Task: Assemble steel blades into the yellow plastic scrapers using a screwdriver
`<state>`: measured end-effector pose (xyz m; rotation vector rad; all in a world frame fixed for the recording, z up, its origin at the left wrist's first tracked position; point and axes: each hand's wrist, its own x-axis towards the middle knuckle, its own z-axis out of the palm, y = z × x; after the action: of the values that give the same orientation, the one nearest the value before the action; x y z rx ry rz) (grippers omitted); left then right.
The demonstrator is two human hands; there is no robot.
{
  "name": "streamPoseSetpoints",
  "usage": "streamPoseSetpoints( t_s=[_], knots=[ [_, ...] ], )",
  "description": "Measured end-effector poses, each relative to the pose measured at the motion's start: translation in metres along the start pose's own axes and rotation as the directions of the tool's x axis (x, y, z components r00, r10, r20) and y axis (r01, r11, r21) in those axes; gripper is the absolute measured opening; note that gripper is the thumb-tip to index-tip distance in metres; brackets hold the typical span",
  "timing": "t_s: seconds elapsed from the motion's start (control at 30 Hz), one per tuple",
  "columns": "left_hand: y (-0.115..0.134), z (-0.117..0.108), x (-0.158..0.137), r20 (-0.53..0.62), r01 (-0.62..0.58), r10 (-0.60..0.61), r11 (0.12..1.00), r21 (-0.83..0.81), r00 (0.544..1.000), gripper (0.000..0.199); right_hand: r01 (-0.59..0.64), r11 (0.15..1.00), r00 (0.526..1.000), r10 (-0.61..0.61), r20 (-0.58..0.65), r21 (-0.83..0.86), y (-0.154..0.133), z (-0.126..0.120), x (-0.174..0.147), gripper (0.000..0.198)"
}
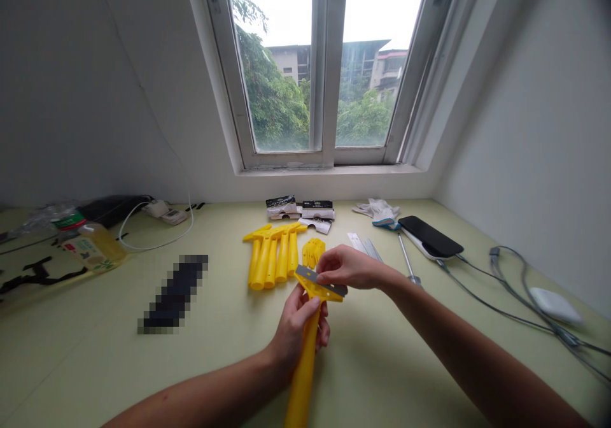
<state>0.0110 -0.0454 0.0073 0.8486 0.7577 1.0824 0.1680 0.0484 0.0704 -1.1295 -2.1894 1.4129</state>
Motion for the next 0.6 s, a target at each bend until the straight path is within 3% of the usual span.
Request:
streamPoseSetpoints(
  t_s=[0.6],
  knots=[
    [-0.0021,-0.0005,-0.0006,0.015,-0.037,0.037,0.999,0.013,0.999,0.023,0.028,0.993,1.000,-0.028,0.004,-0.115,0.0046,0.0022,0.0025,0.020]
  ],
)
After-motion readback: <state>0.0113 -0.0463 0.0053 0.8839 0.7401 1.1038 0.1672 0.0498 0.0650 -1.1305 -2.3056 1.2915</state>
